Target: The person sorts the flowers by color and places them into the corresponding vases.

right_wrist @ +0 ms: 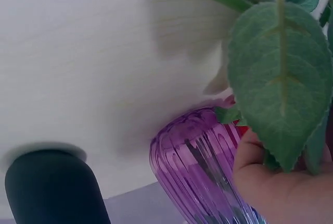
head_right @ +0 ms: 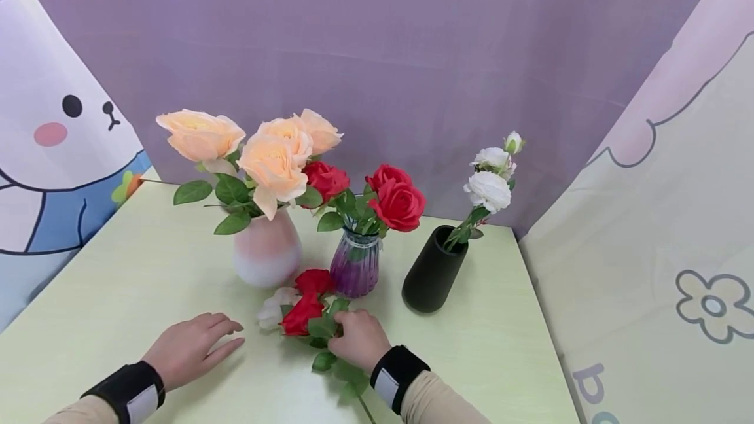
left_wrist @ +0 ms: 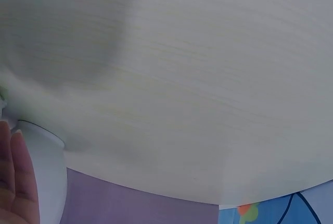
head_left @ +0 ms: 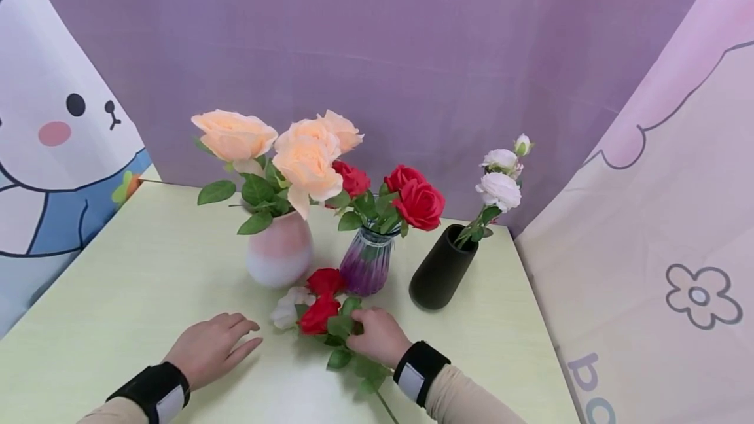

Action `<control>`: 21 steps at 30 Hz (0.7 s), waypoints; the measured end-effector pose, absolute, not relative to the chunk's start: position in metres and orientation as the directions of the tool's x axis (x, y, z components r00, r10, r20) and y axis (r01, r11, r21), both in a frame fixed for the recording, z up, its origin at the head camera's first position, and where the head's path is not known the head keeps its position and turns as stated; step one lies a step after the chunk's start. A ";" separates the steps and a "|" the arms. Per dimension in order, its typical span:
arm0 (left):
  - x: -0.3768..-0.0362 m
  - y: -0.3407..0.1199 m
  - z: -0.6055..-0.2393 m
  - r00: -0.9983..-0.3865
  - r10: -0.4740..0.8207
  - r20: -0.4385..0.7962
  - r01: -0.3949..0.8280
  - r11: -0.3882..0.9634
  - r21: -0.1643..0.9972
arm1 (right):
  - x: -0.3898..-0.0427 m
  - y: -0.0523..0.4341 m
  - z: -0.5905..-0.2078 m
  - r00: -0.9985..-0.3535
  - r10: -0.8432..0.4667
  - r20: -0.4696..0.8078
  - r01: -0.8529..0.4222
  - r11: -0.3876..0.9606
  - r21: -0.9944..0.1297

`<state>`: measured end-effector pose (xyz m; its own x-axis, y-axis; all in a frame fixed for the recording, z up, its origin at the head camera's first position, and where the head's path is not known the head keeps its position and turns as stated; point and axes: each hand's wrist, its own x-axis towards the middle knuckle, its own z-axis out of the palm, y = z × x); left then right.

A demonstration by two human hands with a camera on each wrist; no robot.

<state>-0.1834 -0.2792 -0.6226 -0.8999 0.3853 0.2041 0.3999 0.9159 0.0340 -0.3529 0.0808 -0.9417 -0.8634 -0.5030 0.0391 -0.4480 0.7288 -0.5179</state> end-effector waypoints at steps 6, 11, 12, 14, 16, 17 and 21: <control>-0.184 -0.279 -0.627 -0.900 0.386 0.202 0.400 0.916 0.032 | -0.339 0.083 -0.893 -0.841 -0.536 -0.071 -0.361 0.654 -0.665; -0.184 -0.280 -0.629 -0.899 0.387 0.206 0.401 0.916 0.031 | -0.349 0.097 -0.912 -0.860 -0.510 -0.011 -0.348 0.603 -0.718; -0.184 -0.279 -0.629 -0.900 0.386 0.202 0.400 0.916 0.032 | -0.355 0.101 -0.925 -0.866 -0.499 0.025 -0.363 0.595 -0.717; -0.184 -0.279 -0.629 -0.903 0.384 0.191 0.397 0.917 0.033 | -0.364 0.105 -0.948 -0.876 -0.475 0.085 -0.387 0.586 -0.712; -0.185 -0.279 -0.630 -0.906 0.383 0.181 0.395 0.918 0.034 | -0.371 0.108 -0.969 -0.866 -0.461 0.194 -0.458 0.579 -0.674; -0.185 -0.279 -0.630 -0.906 0.383 0.179 0.395 0.918 0.034 | -0.373 0.108 -0.976 -0.857 -0.453 0.245 -0.493 0.587 -0.642; -0.185 -0.279 -0.631 -0.905 0.384 0.182 0.396 0.918 0.033 | -0.364 0.106 -0.975 -0.829 -0.429 0.358 -0.559 0.643 -0.524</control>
<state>-0.1847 -0.2790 -0.6308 -0.9051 0.3843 0.1817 0.3963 0.9175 0.0335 -0.3637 0.1059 -0.9753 -0.8292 -0.4290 0.3583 -0.5589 0.6429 -0.5238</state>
